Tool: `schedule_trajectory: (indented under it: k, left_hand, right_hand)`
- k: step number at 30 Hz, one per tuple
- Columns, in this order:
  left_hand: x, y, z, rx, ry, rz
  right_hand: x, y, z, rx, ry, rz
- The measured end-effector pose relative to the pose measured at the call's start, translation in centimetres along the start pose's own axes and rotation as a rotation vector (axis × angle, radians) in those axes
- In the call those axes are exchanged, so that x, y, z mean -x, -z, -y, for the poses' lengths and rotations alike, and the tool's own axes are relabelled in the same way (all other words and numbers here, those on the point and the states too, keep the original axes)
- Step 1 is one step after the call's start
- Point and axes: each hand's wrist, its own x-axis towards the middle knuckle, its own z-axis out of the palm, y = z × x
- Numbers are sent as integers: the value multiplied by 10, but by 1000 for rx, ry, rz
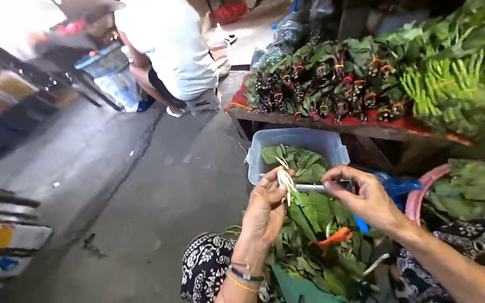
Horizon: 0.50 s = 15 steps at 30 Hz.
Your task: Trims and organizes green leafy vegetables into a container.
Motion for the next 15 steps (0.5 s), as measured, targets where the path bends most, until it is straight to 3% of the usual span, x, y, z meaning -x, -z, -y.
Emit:
schedule_trajectory:
  k: [9,15]
  left_hand:
    - [-17,-14,13,-31,8,-49]
    - [-18,-35,34,-281,-51,-36]
  right_hand:
    - [0,-1,-7,100,309,-99]
    - [9,-4,-15,202,262,-126]
